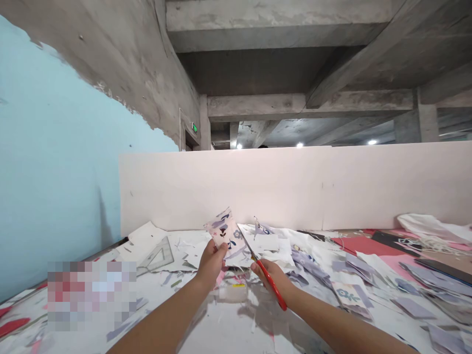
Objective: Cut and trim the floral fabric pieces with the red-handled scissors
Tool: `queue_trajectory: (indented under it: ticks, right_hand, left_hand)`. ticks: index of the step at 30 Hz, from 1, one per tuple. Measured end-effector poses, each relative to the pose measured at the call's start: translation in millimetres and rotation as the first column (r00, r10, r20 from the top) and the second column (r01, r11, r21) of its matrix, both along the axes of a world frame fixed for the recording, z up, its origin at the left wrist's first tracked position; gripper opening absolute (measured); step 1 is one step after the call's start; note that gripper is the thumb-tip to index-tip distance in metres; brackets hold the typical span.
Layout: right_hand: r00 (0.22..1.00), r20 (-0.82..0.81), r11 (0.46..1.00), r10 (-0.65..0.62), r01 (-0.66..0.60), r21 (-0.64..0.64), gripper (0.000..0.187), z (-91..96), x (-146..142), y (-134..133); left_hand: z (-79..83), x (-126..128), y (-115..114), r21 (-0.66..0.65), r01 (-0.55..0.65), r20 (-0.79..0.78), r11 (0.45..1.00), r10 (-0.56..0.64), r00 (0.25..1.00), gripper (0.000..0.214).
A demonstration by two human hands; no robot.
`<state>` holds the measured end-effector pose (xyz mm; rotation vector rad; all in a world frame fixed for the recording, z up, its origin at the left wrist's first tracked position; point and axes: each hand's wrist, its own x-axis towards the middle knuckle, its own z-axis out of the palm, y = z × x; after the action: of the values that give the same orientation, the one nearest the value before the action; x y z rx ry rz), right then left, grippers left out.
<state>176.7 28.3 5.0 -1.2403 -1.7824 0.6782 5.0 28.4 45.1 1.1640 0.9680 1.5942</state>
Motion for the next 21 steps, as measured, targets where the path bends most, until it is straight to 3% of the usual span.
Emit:
queue_trajectory:
  ticks: [8,21]
  right_hand:
    - [0.999,-0.046,1.0,0.026,-0.026,-0.01,0.045,0.7,-2.1,-4.7]
    - [0.994,-0.106,0.999,0.018,-0.023,-0.04,0.044,-4.2,-3.2,-2.5]
  left_hand:
    - [-4.8,1.2,6.3,-0.022,0.046,0.048,0.999,-0.045,0.998,0.04]
    - [-2.2,0.0,5.0,-0.051,0.019,0.049,0.998,-0.017,0.999,0.033]
